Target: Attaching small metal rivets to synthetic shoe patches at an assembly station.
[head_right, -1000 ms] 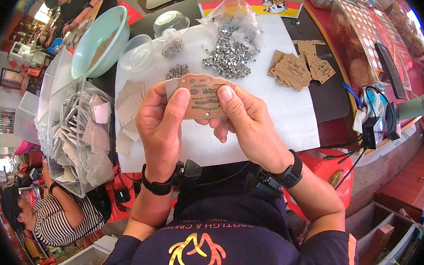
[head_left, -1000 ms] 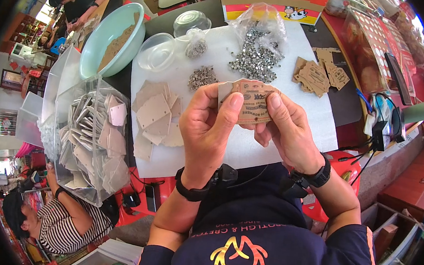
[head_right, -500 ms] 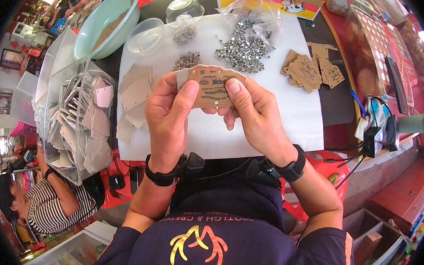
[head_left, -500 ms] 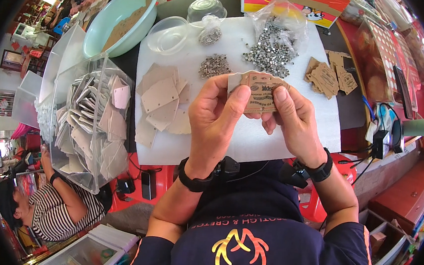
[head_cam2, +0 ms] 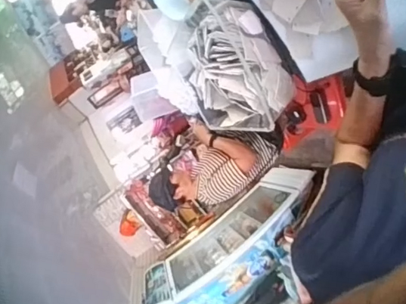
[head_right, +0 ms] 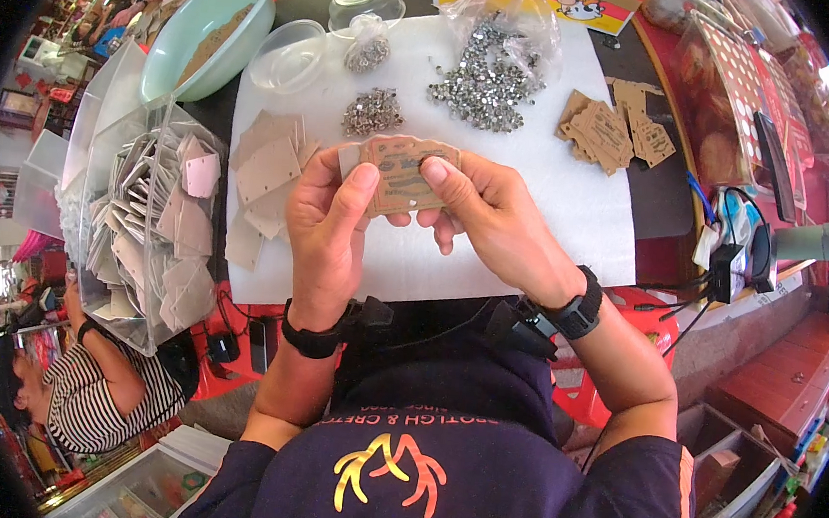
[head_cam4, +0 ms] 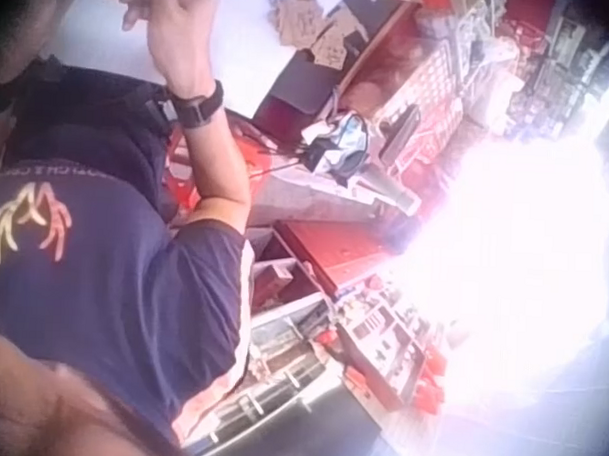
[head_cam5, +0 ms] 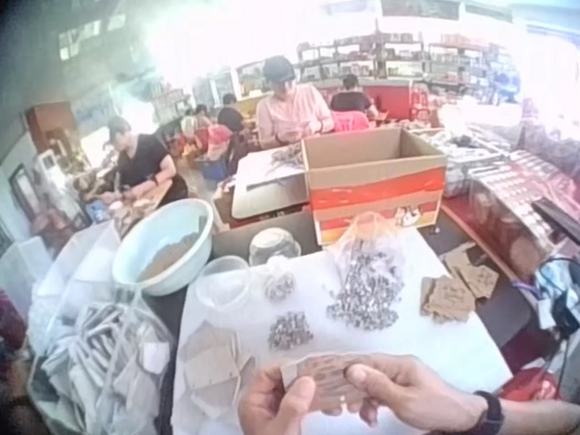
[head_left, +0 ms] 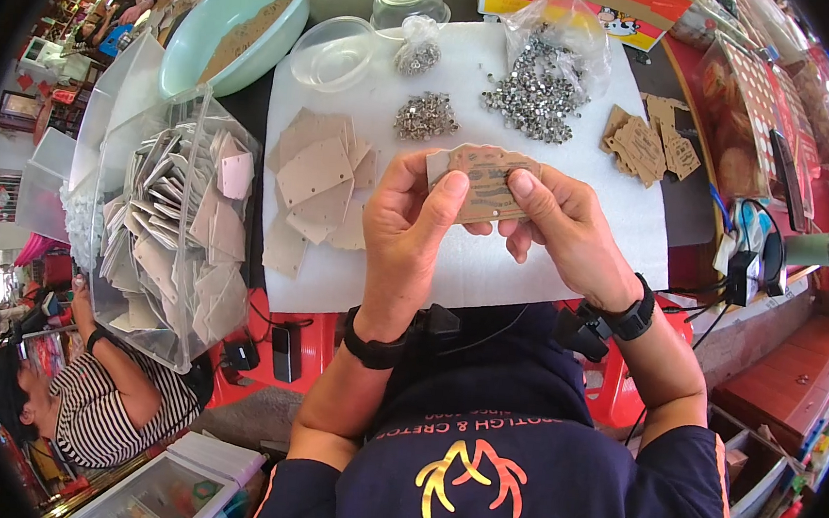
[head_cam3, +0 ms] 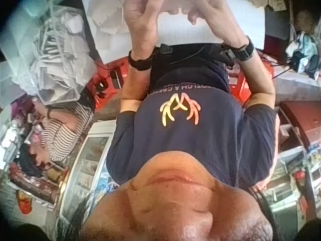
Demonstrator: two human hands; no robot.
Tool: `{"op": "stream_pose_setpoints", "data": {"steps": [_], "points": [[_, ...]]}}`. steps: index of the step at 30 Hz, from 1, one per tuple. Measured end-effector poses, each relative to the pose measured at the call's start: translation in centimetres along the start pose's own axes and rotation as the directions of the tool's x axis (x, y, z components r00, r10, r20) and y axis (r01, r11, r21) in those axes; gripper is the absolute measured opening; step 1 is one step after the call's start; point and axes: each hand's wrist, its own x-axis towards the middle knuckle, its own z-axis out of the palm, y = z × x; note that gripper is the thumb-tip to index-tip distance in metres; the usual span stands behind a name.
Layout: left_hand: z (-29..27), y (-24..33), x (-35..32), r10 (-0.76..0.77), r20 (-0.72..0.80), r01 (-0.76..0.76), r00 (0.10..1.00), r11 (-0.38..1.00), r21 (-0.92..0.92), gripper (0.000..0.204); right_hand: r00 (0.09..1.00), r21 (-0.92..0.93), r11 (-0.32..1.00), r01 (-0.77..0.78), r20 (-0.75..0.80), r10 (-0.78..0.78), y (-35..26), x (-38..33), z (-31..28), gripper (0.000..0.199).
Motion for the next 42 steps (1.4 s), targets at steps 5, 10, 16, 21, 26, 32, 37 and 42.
{"op": "stream_pose_setpoints", "data": {"steps": [5, 10, 16, 21, 26, 32, 37, 42], "points": [[-1.5, -1.0, -2.1, -0.131, -0.051, 0.134, 0.990, 0.989, 0.065, 0.022, 0.993, -0.155, 0.983, -0.098, 0.050, 0.107, 1.3, 0.3, 0.1, 0.043], [-2.5, -1.5, -3.2, -0.167, -0.102, 0.176, 0.981, 0.980, 0.094, 0.022, 0.962, -0.276, 0.939, -0.206, 0.119, 0.246, 1.5, 0.5, -0.4, 0.042], [-4.2, -1.9, -4.0, -0.182, -0.059, 0.188, 0.981, 0.975, 0.120, 0.021, 0.972, -0.583, 0.800, -0.144, 0.068, 0.224, -0.1, 4.7, -2.5, 0.035], [-4.0, -2.3, -3.7, -0.211, 0.019, 0.206, 0.977, 0.966, 0.158, 0.023, 0.999, -0.750, 0.662, 0.013, 0.038, 0.024, -1.3, 8.7, -2.2, 0.022], [-4.8, -2.2, -3.6, -0.212, 0.048, 0.203, 0.976, 0.969, 0.141, 0.022, 0.996, -0.812, 0.579, 0.071, 0.093, 0.008, -0.3, 11.1, -1.8, 0.016], [-4.9, -2.3, -3.5, -0.200, 0.074, 0.194, 0.977, 0.977, 0.083, 0.021, 0.956, -0.950, 0.174, 0.260, 0.228, -0.184, 1.6, 12.8, -2.8, 0.017], [-4.9, -2.2, -3.4, -0.187, 0.081, 0.182, 0.979, 0.981, 0.075, 0.021, 0.950, -0.958, 0.087, 0.272, 0.252, -0.186, 1.1, 12.9, -2.6, 0.013], [-5.2, -2.5, -3.5, -0.186, 0.087, 0.179, 0.979, 0.980, 0.083, 0.021, 0.964, -0.961, 0.082, 0.264, 0.260, -0.055, -0.5, 12.2, -3.0, 0.012]]}}
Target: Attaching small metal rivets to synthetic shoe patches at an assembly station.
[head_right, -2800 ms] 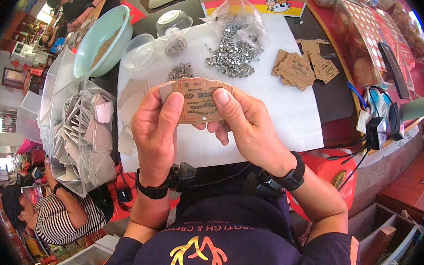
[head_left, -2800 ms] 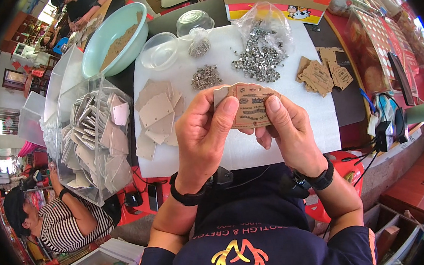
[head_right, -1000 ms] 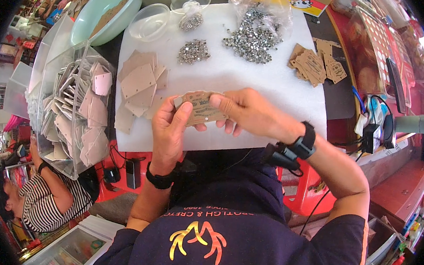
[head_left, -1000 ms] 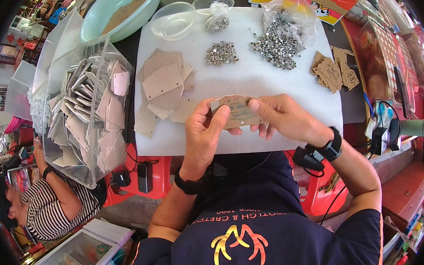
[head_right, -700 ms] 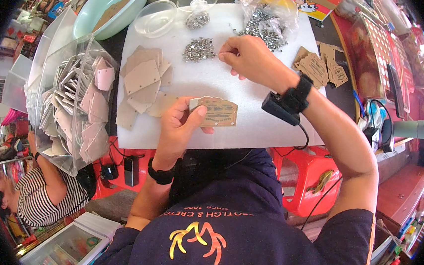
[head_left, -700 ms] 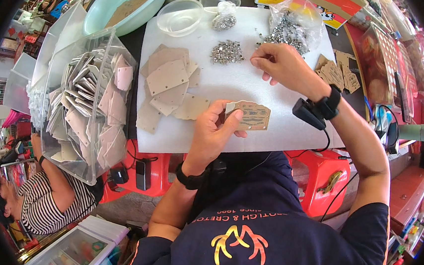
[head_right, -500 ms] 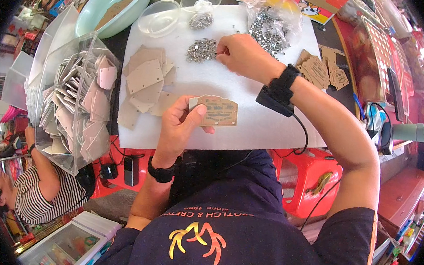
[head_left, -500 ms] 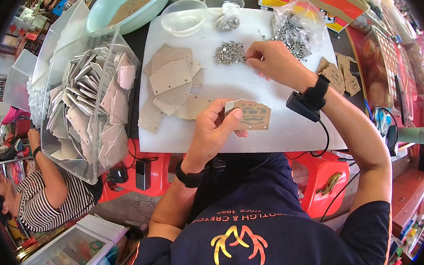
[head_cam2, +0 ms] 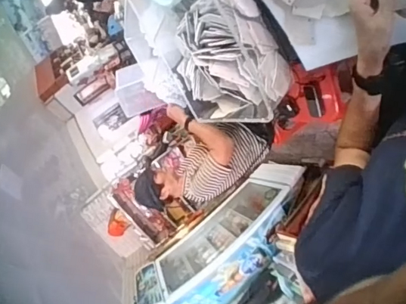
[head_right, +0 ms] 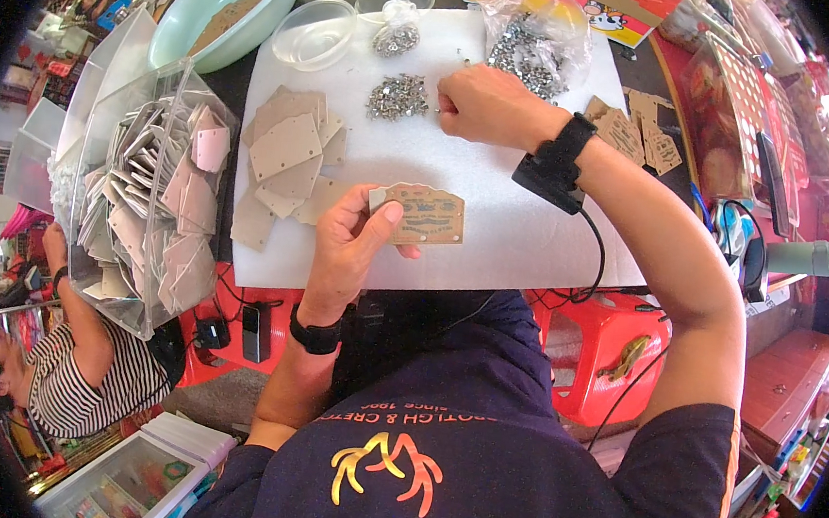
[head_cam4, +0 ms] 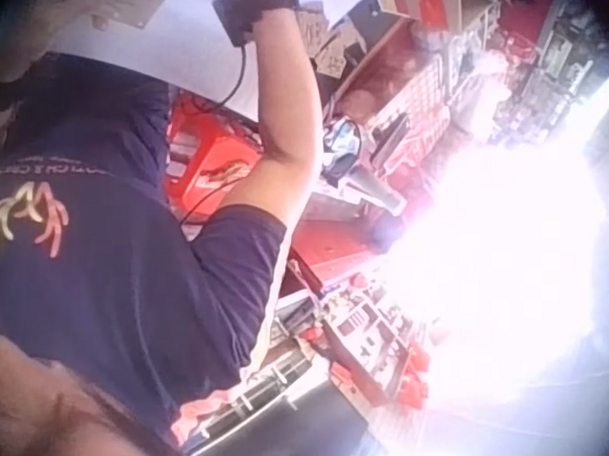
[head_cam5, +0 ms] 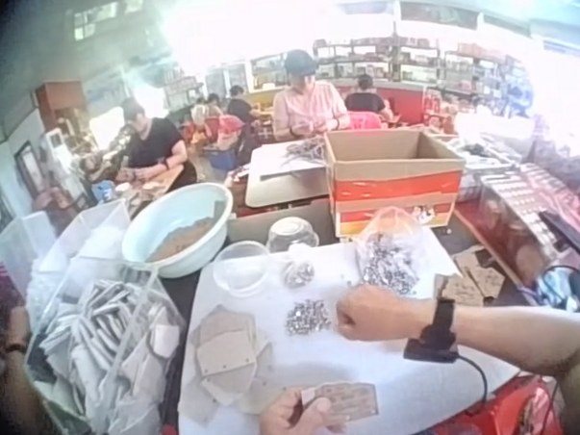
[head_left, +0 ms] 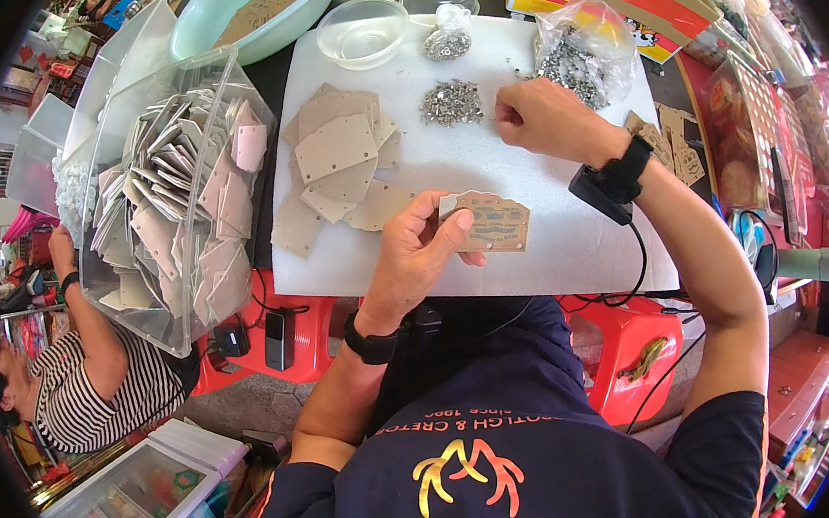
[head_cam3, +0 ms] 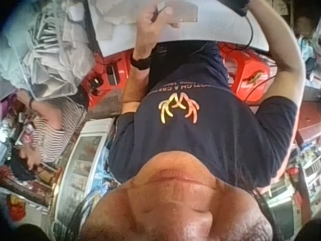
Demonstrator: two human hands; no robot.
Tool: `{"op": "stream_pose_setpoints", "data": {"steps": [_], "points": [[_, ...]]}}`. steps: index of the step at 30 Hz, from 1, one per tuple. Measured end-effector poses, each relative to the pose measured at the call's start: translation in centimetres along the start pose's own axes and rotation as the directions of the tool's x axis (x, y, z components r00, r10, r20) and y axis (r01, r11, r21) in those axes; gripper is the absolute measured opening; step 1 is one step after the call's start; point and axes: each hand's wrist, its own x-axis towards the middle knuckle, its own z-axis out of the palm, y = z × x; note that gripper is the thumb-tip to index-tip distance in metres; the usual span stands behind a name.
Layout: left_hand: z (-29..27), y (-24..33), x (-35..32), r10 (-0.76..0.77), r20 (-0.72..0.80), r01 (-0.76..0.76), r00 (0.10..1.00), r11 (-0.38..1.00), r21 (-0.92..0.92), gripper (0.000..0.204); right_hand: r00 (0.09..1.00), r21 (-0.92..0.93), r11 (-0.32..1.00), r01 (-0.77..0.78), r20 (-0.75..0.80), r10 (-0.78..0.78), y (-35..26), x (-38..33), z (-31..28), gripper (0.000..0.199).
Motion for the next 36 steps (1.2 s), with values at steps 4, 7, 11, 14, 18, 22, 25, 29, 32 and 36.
{"op": "stream_pose_setpoints", "data": {"steps": [4, 7, 11, 14, 18, 22, 25, 29, 32, 36], "points": [[0.3, 0.2, 0.0, -0.005, -0.018, 0.005, 1.000, 1.000, 0.006, 0.021, 0.998, 0.067, 0.997, 0.037, 0.050, -0.040, 0.7, -0.2, -0.4, 0.012], [0.1, 0.1, 0.0, 0.003, 0.007, -0.003, 1.000, 1.000, 0.006, 0.021, 0.998, 0.115, 0.992, 0.048, -0.052, -0.042, 0.8, -0.1, -0.1, 0.012], [0.3, 0.1, 0.0, 0.009, 0.011, -0.009, 1.000, 1.000, 0.008, 0.022, 0.997, 0.141, 0.988, 0.059, -0.052, -0.052, 0.4, 0.1, 0.7, 0.012], [0.2, 0.1, 0.0, 0.005, 0.001, -0.005, 1.000, 0.999, 0.033, 0.022, 0.988, 0.036, 0.997, 0.074, -0.141, -0.068, 0.5, 0.3, 1.7, 0.012], [0.3, 0.3, -0.1, 0.012, -0.018, -0.011, 1.000, 0.998, 0.057, 0.022, 0.995, -0.007, 0.999, 0.034, -0.092, -0.034, -0.2, 0.1, 1.4, 0.012], [0.3, 0.1, -0.1, 0.017, -0.010, -0.017, 1.000, 0.998, 0.062, 0.021, 0.993, 0.082, 0.996, 0.021, -0.115, -0.011, 0.8, 0.3, 1.3, 0.013], [0.2, -0.1, -0.1, 0.024, -0.021, -0.023, 0.999, 0.998, 0.058, 0.021, 0.989, 0.118, 0.992, 0.048, -0.142, -0.031, 1.0, 0.6, 1.4, 0.014], [0.4, 0.0, -0.1, 0.029, -0.018, -0.028, 0.999, 0.998, 0.049, 0.021, 0.995, 0.139, 0.990, 0.032, -0.101, -0.018, 0.5, 0.5, 1.6, 0.014], [0.3, 0.0, -0.1, 0.023, -0.023, -0.022, 0.999, 0.998, 0.059, 0.021, 0.994, 0.056, 0.998, 0.024, -0.112, -0.017, 0.0, 0.5, 1.6, 0.014], [0.4, 0.1, -0.2, 0.021, -0.026, -0.019, 0.999, 0.998, 0.062, 0.021, 0.998, 0.025, 1.000, 0.002, -0.071, 0.000, -0.5, 0.0, 0.9, 0.014]]}}
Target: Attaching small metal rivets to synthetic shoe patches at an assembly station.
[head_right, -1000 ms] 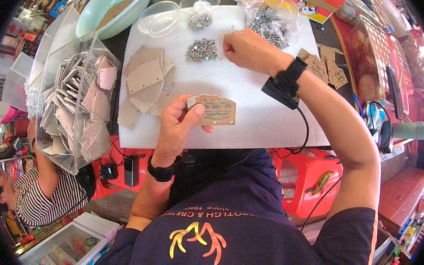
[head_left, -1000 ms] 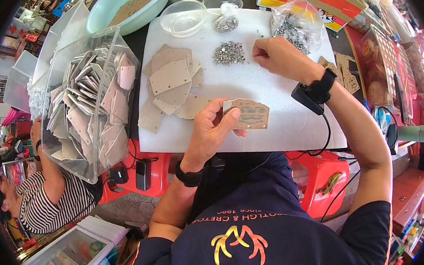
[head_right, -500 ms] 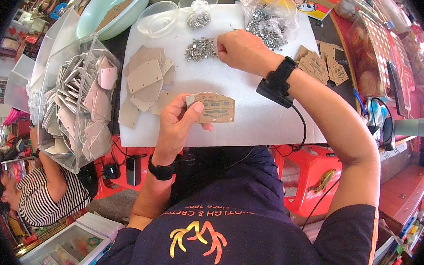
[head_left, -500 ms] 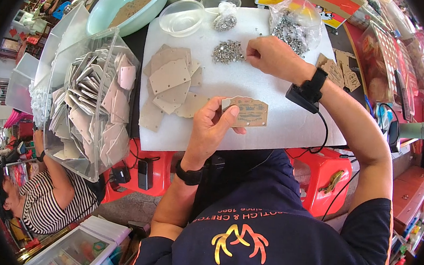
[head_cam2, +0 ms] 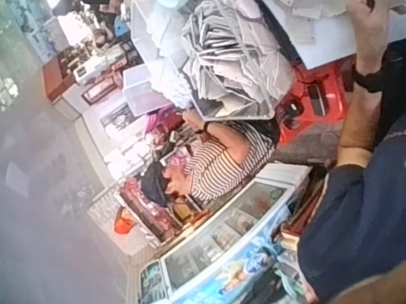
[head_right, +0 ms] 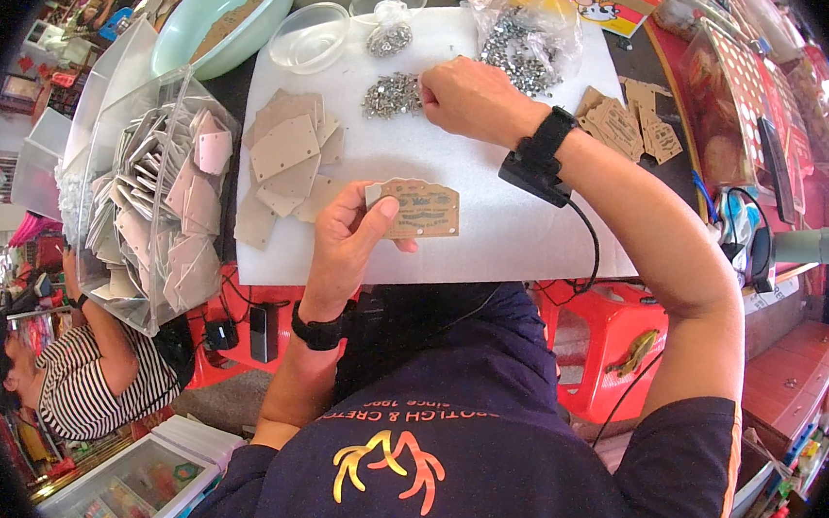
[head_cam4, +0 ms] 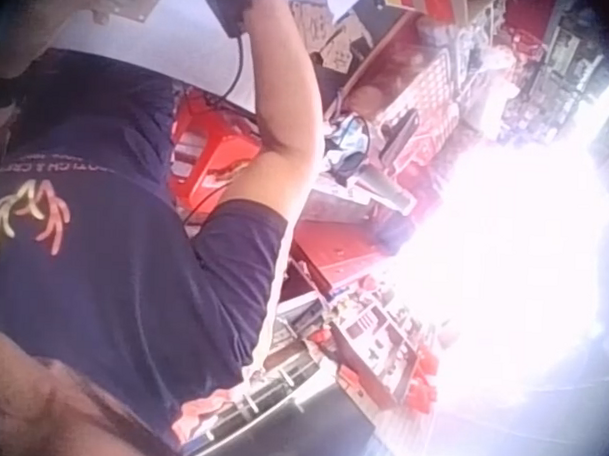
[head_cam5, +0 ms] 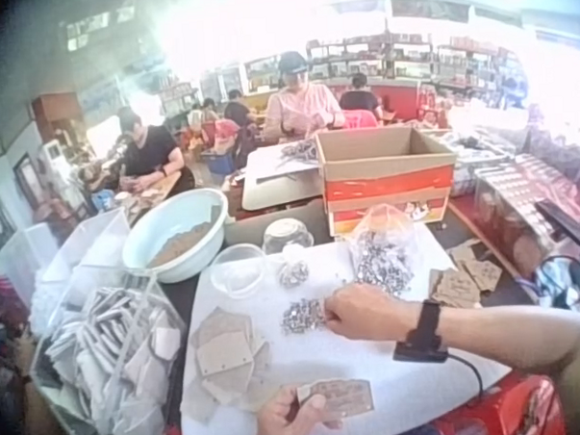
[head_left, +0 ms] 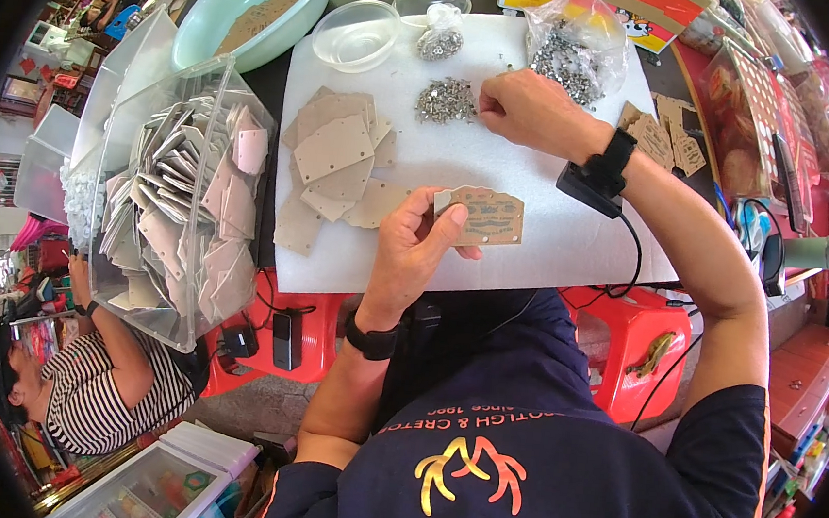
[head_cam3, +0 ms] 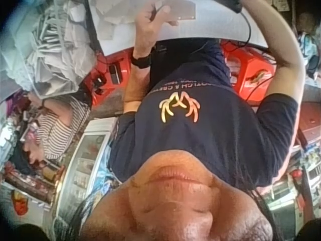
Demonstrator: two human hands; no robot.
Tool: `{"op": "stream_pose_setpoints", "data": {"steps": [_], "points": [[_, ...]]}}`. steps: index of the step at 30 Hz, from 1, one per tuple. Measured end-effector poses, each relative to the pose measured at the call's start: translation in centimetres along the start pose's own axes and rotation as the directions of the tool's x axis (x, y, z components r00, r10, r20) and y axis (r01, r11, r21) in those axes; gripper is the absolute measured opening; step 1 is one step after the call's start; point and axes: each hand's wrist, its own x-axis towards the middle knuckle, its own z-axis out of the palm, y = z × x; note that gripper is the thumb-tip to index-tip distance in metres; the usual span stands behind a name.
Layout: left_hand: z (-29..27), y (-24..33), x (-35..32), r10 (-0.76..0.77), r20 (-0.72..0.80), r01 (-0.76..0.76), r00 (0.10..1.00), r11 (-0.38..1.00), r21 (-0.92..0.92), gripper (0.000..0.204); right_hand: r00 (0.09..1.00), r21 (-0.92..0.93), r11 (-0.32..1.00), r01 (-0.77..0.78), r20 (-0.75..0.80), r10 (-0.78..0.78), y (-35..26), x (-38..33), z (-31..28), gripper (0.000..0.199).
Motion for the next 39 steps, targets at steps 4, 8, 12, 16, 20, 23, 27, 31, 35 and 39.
{"op": "stream_pose_setpoints", "data": {"steps": [4, 8, 12, 16, 20, 23, 27, 31, 35, 39], "points": [[-0.1, -0.1, 0.0, 0.000, 0.010, -0.001, 1.000, 1.000, 0.010, 0.021, 1.000, -0.013, 1.000, 0.023, 0.004, -0.023, 0.5, -0.6, -0.7, 0.012], [-0.1, -0.1, 0.0, 0.004, 0.011, -0.004, 1.000, 1.000, 0.006, 0.022, 0.998, 0.007, 1.000, 0.007, 0.064, -0.007, 0.8, -1.0, -1.9, 0.010], [-0.2, -0.2, 0.0, 0.008, 0.012, -0.008, 1.000, 1.000, 0.003, 0.022, 0.984, -0.021, 0.997, 0.069, 0.169, -0.064, 1.0, -1.6, -2.7, 0.009], [-0.1, -0.2, 0.0, 0.004, 0.007, -0.004, 1.000, 1.000, 0.004, 0.022, 0.971, -0.005, 0.987, 0.161, 0.179, -0.157, 0.9, -2.7, -1.5, 0.010], [-0.3, -0.2, -0.1, 0.000, 0.019, 0.000, 1.000, 1.000, 0.005, 0.022, 0.982, -0.029, 0.989, 0.142, 0.128, -0.137, 0.8, -3.3, -1.0, 0.014], [-0.1, -0.1, -0.1, 0.000, 0.014, 0.000, 1.000, 1.000, 0.004, 0.022, 0.993, 0.019, 0.999, 0.036, 0.114, -0.038, 0.3, -3.6, -1.5, 0.017], [0.3, 0.2, -0.2, -0.007, 0.008, 0.007, 1.000, 0.999, 0.040, 0.022, 0.982, 0.028, 0.996, -0.088, 0.172, 0.082, 0.4, -3.5, -1.4, 0.022], [0.8, 0.5, 0.1, -0.023, 0.006, 0.022, 1.000, 0.999, 0.045, 0.021, 0.985, 0.002, 0.996, -0.086, 0.153, 0.085, 0.4, -3.5, -0.9, 0.021], [1.4, 1.2, 0.1, -0.049, 0.013, 0.048, 0.999, 0.997, 0.052, 0.022, 0.993, -0.129, 0.992, -0.010, 0.111, 0.025, 0.5, -3.8, -0.5, 0.018], [2.0, 1.7, 0.4, -0.056, 0.036, 0.053, 0.998, 0.997, 0.064, 0.022, 0.992, -0.207, 0.974, 0.090, 0.107, -0.069, 0.7, -4.4, 0.0, 0.014]]}}
